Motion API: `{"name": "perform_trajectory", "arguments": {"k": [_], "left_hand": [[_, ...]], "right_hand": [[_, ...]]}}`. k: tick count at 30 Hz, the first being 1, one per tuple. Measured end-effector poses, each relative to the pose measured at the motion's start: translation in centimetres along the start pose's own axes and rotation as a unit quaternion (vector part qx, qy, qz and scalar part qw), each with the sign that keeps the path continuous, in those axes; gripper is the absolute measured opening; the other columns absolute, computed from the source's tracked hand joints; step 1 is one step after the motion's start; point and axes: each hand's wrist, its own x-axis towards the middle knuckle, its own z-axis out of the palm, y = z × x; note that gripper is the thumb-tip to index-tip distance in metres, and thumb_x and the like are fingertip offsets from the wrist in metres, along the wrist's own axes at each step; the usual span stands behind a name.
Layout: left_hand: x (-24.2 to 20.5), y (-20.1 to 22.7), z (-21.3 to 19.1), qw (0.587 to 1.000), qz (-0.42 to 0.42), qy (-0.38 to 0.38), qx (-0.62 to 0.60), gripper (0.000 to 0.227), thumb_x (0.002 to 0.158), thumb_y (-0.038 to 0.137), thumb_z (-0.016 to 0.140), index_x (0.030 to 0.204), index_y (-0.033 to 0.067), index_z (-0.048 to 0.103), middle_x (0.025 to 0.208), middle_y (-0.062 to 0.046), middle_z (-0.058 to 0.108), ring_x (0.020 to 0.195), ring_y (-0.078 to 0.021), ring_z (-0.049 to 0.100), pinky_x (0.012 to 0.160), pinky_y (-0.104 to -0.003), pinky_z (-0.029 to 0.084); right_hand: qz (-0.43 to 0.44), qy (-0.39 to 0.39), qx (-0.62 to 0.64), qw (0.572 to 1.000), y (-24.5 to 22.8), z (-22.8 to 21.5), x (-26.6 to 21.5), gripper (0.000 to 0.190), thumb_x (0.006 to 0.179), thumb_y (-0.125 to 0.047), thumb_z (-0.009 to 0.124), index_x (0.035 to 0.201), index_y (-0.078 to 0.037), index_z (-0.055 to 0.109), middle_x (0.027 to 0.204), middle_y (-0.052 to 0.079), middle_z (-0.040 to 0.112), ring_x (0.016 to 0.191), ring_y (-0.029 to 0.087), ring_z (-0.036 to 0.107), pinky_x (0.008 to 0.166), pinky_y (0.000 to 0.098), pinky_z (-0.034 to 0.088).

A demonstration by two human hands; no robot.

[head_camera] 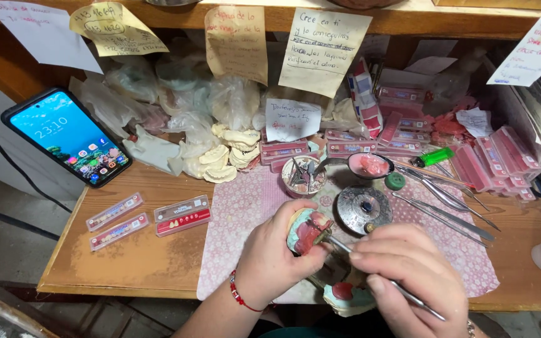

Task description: The person handles a small purple object with both hands, then moves to a cluttered desk to work on a dental mold. They use a metal tool to apply a pink substance to the mold and then use their fingers to smooth and shape the material.

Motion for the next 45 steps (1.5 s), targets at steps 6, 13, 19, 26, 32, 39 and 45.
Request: {"name": "perform_trajectory", "arguments": {"k": [6,13,19,26,32,39,45], "left_hand": [[-0.1,-0.1,0.0,1.0,-0.013,-0.009,0.002,0.06,0.073,0.039,0.077,0.129,0.0243,0.058,0.115,0.0,0.079,0.099,-0.0251,0.078,0.085,-0.036,0.057],[0.0,0.2,0.0,1.0,0.006,0.002,0.003,0.059,0.074,0.034,0.077,0.129,0.0211,0.059,0.115,-0.002,0.079,0.102,-0.0258,0.078,0.085,-0.036,0.057],[0.0,0.2,-0.2,1.0,-0.024,-0.018,0.001,0.06,0.073,0.038,0.077,0.128,0.0245,0.058,0.113,0.001,0.08,0.097,-0.0246,0.078,0.084,-0.036,0.057],[0.0,0.3,-0.2,1.0,-0.028,-0.014,-0.001,0.058,0.075,0.038,0.076,0.128,0.0239,0.058,0.115,0.0,0.08,0.1,-0.0249,0.078,0.086,-0.036,0.057],[-0.1,1.3,-0.6,0.997,-0.068,-0.028,-0.02,0.055,0.08,0.035,0.072,0.132,0.0215,0.058,0.126,-0.004,0.076,0.113,-0.0256,0.074,0.093,-0.038,0.055],[0.6,2.7,-1.8,0.993,-0.099,-0.069,-0.008,0.049,0.082,0.029,0.072,0.128,0.0244,0.057,0.118,0.001,0.078,0.1,-0.0193,0.076,0.089,-0.033,0.054],[2.3,2.2,-2.5,0.986,-0.047,-0.153,-0.037,0.05,0.083,0.023,0.072,0.131,0.0196,0.055,0.111,-0.001,0.072,0.088,-0.0158,0.066,0.082,-0.029,0.05]], "right_hand": [[-0.004,-0.014,-0.012,1.0,0.5,-0.3,-0.4,0.026,0.095,-0.022,0.055,0.104,-0.005,0.073,0.104,0.01,0.078,0.095,0.027,0.072,0.094,0.0392,0.058],[-0.018,-0.004,-0.037,0.999,0.3,0.1,-0.4,0.025,0.094,-0.023,0.057,0.104,-0.008,0.074,0.103,0.006,0.077,0.097,0.026,0.072,0.095,0.0405,0.055],[-0.037,0.006,-0.037,0.999,0.8,0.1,-0.6,0.025,0.094,-0.023,0.056,0.103,-0.006,0.073,0.101,0.009,0.077,0.091,0.027,0.072,0.089,0.0396,0.056],[-0.013,0.02,-0.006,1.0,0.8,-0.9,-1.3,0.025,0.094,-0.022,0.056,0.103,-0.005,0.073,0.105,0.01,0.077,0.099,0.028,0.073,0.097,0.0405,0.057],[0.184,0.143,0.032,0.972,4.1,-2.6,-1.7,0.021,0.1,-0.012,0.055,0.106,0.004,0.068,0.109,0.016,0.071,0.108,0.028,0.066,0.108,0.0404,0.051],[0.333,0.154,0.057,0.929,7.8,-3.8,-2.6,0.019,0.099,-0.011,0.061,0.109,-0.002,0.074,0.112,0.007,0.073,0.107,0.016,0.065,0.103,0.0288,0.047],[0.266,0.146,0.13,0.944,8.7,-5.3,-4.4,0.025,0.103,-0.021,0.057,0.112,-0.001,0.07,0.124,0.013,0.069,0.124,0.023,0.063,0.117,0.0367,0.046]]}}
